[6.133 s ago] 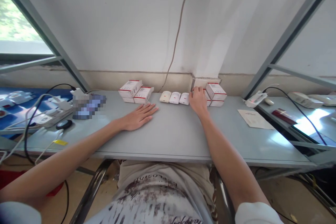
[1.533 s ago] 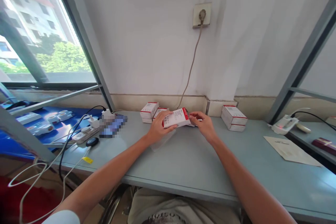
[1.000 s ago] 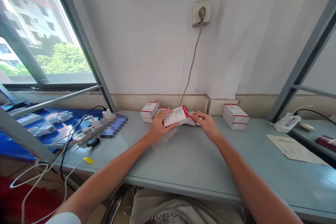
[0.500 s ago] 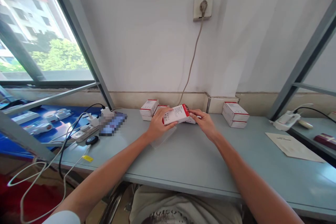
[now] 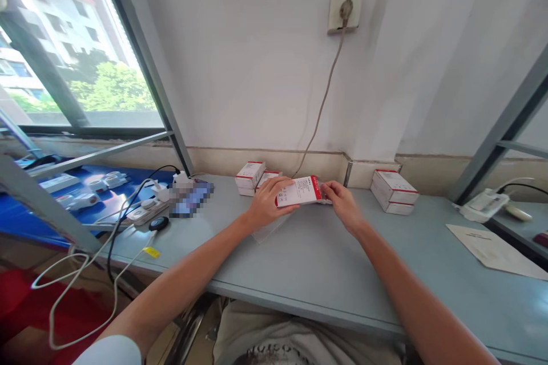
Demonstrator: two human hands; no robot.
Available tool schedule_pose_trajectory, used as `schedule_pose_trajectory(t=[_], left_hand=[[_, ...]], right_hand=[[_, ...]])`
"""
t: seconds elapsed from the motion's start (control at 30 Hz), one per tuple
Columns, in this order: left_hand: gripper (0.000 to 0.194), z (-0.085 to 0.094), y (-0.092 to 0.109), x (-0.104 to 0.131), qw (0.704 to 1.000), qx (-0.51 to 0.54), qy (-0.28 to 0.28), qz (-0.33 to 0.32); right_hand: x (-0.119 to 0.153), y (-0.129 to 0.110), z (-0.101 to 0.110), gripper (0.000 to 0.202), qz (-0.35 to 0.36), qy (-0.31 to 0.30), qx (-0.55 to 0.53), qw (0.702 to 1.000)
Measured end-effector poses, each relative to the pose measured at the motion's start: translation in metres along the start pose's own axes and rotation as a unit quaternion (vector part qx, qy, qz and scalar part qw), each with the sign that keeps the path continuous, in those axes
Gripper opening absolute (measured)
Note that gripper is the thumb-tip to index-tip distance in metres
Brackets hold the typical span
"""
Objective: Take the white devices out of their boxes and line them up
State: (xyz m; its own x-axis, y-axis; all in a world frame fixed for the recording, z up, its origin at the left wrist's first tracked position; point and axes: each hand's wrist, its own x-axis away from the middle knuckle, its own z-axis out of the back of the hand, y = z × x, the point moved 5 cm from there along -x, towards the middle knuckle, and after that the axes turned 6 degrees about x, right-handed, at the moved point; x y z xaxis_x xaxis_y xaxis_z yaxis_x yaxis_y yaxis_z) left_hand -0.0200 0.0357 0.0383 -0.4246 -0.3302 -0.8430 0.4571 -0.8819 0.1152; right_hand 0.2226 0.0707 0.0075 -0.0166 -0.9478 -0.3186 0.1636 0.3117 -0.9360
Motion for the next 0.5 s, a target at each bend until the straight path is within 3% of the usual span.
schedule_pose_trajectory(t=[0.17,0.23,0.37,0.5], left_hand=[[0.060,-0.002,-0.001,0.000,1.000,-0.014,0.007,0.006],[0.060,-0.002,-0.001,0.000,1.000,-0.018,0.009,-0.001],[0.059,0.000,-0.003,0.001,1.000,-0.028,0.012,0.000],[0.060,0.001,-0.002,0.001,0.999,-0.036,0.012,0.003]], right_hand=[[-0.010,0.021,0.021,0.054,-0.018,0.131,-0.079,0.988],[-0.011,0.024,0.026,0.055,-0.030,0.156,-0.096,0.983],[-0.007,0.021,0.016,0.066,-0.053,0.092,-0.135,0.985],[-0.002,0.012,0.005,0.062,-0.054,0.043,-0.091,0.993]])
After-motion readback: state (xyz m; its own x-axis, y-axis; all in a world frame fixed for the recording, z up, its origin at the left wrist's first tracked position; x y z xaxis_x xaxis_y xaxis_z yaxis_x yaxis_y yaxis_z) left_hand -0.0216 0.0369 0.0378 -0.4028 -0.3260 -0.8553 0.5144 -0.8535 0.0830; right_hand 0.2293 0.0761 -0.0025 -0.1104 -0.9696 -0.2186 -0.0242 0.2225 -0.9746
